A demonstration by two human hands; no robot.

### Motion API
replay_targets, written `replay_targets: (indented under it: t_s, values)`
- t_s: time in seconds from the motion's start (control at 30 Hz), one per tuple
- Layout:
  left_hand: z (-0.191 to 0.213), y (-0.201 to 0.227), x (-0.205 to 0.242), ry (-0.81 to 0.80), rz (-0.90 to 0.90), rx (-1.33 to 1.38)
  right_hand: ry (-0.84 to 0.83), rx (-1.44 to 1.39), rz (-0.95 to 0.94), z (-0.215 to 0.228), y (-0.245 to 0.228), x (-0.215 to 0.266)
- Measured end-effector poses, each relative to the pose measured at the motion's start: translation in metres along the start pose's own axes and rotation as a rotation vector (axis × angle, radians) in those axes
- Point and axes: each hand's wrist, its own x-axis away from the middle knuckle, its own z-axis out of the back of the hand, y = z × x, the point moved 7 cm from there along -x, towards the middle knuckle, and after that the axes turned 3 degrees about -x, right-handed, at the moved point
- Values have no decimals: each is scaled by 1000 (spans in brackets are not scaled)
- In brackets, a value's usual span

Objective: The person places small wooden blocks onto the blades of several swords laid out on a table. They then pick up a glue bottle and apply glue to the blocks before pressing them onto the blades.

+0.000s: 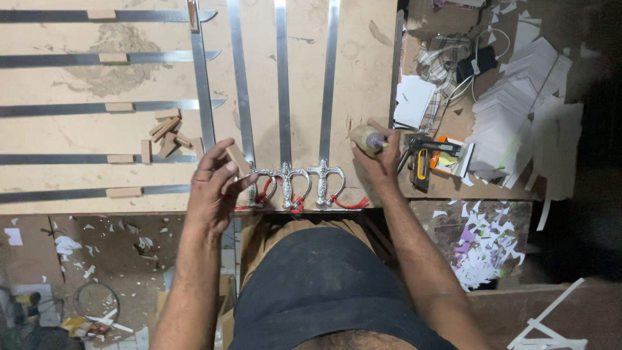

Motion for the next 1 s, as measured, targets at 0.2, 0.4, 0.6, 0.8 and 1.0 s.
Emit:
replay_targets:
  t_s: [0.2, 0.4, 0.6, 0.8, 1.0]
  values:
    - [-56, -14, 39, -243, -51, 63, -139, -12, 345, 33, -62, 26]
    - [-75, -13, 60, -329, -203, -99, -207, -445, 368, 61, -138, 60]
    - [-103, -17, 84, -680, -168, -99, -369, -829, 347, 54, -203, 83]
    - [-110, -15, 96, -735, -215, -100, -347, -288, 481, 56, -253, 118]
    - [-110, -16, 103, -771, -270, -110, -309, -143, 545, 56, -265, 122]
